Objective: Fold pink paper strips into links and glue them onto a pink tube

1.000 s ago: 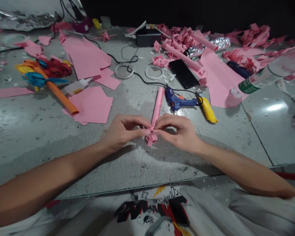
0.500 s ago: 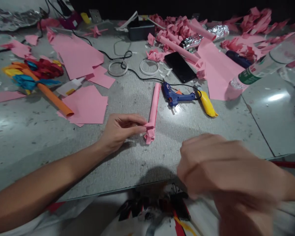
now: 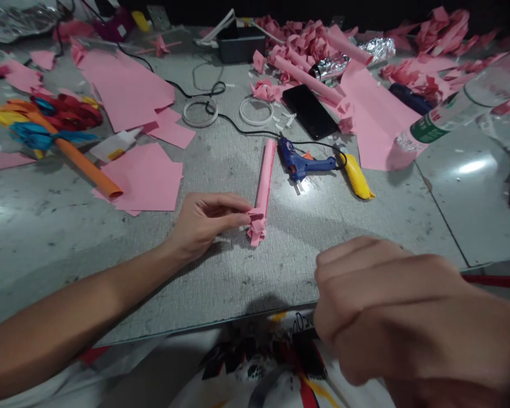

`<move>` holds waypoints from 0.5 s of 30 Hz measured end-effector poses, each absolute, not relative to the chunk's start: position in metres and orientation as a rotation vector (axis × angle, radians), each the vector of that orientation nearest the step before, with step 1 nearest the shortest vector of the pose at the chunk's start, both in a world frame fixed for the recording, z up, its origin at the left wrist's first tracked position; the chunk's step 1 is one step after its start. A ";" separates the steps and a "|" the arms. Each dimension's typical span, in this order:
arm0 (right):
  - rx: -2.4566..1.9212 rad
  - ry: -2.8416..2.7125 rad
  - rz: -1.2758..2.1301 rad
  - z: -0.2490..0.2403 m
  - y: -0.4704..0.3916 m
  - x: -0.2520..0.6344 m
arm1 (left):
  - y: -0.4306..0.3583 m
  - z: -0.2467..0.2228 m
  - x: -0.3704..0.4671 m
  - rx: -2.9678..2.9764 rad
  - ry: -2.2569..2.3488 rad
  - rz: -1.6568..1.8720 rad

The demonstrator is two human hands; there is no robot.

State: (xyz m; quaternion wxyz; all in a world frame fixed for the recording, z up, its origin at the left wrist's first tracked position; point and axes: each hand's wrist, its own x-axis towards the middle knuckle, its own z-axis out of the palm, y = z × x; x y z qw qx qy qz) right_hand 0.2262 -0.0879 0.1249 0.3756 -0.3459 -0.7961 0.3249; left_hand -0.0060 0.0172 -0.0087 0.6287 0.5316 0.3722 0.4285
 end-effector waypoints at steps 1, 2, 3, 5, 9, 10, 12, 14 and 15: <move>-0.864 -2.022 0.865 0.124 -0.091 0.226 | 0.017 -0.009 -0.006 1.206 0.854 0.977; -0.853 -2.000 0.900 0.123 -0.094 0.225 | 0.017 -0.009 -0.005 1.198 0.858 0.975; -0.871 -1.955 0.906 0.123 -0.095 0.225 | 0.017 -0.009 -0.005 1.193 0.864 0.974; -0.925 -1.898 0.876 0.122 -0.090 0.227 | 0.017 -0.009 -0.005 1.192 0.878 0.970; -0.984 -2.036 0.617 0.105 -0.035 0.250 | 0.019 -0.009 -0.006 1.192 0.891 0.982; -1.035 -2.026 0.474 0.095 -0.014 0.260 | 0.019 -0.010 -0.006 1.192 0.887 0.983; -1.194 -2.107 0.229 0.072 0.024 0.283 | 0.020 -0.012 -0.007 1.191 0.878 0.972; -1.395 -2.248 -0.005 0.048 0.053 0.303 | 0.021 -0.013 -0.007 1.181 0.866 0.966; -1.475 -2.322 -0.068 0.037 0.063 0.310 | 0.022 -0.014 -0.007 1.172 0.861 0.966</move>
